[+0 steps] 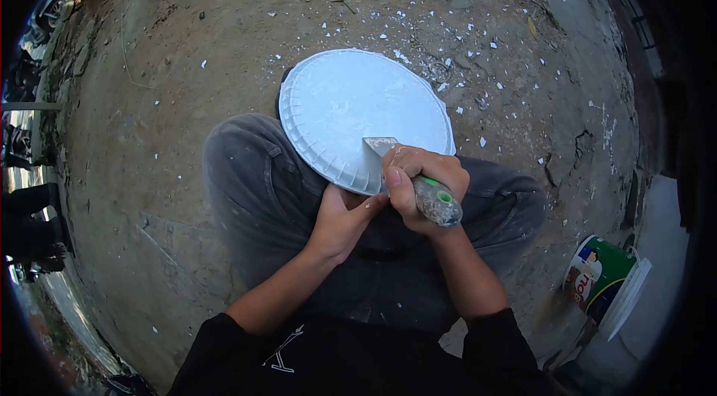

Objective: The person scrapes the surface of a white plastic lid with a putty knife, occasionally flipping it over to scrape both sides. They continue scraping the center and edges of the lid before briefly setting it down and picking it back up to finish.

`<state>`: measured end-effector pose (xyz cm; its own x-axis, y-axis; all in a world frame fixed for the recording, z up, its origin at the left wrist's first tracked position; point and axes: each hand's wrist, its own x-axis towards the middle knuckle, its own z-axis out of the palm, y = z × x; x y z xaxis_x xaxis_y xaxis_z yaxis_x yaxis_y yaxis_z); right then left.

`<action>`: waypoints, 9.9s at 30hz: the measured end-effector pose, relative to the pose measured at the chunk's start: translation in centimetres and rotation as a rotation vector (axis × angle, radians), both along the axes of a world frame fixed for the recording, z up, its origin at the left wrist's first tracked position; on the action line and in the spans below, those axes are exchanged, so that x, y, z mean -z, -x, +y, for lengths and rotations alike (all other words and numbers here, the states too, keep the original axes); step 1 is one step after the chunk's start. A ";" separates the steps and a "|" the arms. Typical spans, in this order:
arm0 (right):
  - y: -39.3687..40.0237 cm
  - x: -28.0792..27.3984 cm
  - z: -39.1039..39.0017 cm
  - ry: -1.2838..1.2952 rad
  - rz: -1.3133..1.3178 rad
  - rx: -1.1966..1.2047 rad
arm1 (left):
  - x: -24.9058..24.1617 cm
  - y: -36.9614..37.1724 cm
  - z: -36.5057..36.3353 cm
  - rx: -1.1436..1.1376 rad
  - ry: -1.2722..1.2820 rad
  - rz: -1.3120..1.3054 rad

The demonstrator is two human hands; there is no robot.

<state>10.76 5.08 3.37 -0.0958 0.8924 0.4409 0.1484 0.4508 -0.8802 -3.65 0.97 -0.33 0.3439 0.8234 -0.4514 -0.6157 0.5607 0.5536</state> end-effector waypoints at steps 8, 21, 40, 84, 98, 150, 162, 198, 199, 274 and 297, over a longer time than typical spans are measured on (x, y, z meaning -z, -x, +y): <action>0.0 -0.7 -0.1 0.129 0.153 0.041 | 0.4 -0.2 -0.1 0.009 -0.002 -0.019; 1.8 0.4 0.3 0.065 0.239 -0.056 | 1.4 0.3 -0.4 0.009 -0.003 0.051; 2.9 -1.1 3.5 0.257 0.025 0.073 | 1.2 0.1 -0.5 0.018 -0.043 0.057; 5.5 0.5 4.1 0.246 0.033 0.199 | 1.0 0.5 -0.4 -0.009 -0.037 0.047; 5.5 -0.4 3.8 0.107 0.091 0.265 | 0.7 0.6 -0.3 -0.009 -0.040 -0.013; 3.1 -0.2 5.5 0.156 0.026 0.126 | 0.6 0.6 -0.1 0.014 -0.013 -0.018; 3.3 -0.2 5.7 0.147 0.191 0.044 | 1.0 0.7 -0.2 0.046 -0.001 0.000; -4.0 2.2 3.8 0.149 0.258 -0.067 | -0.4 -0.1 0.2 -0.073 0.042 -0.059; -3.5 2.7 3.7 0.140 0.180 -0.073 | -0.3 0.0 0.1 -0.088 0.047 -0.062; -1.0 7.4 12.3 0.223 -0.105 0.210 | 0.2 0.5 -0.3 -0.056 0.131 -0.098; 0.5 3.9 9.4 0.277 0.225 -0.071 | 0.2 0.4 -0.3 -0.099 0.136 -0.110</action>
<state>10.29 14.52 -0.52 -0.0895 0.9755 0.2008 -0.0860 0.1932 -0.9774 -4.06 0.72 -0.52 0.3177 0.7894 -0.5253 -0.7241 0.5596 0.4031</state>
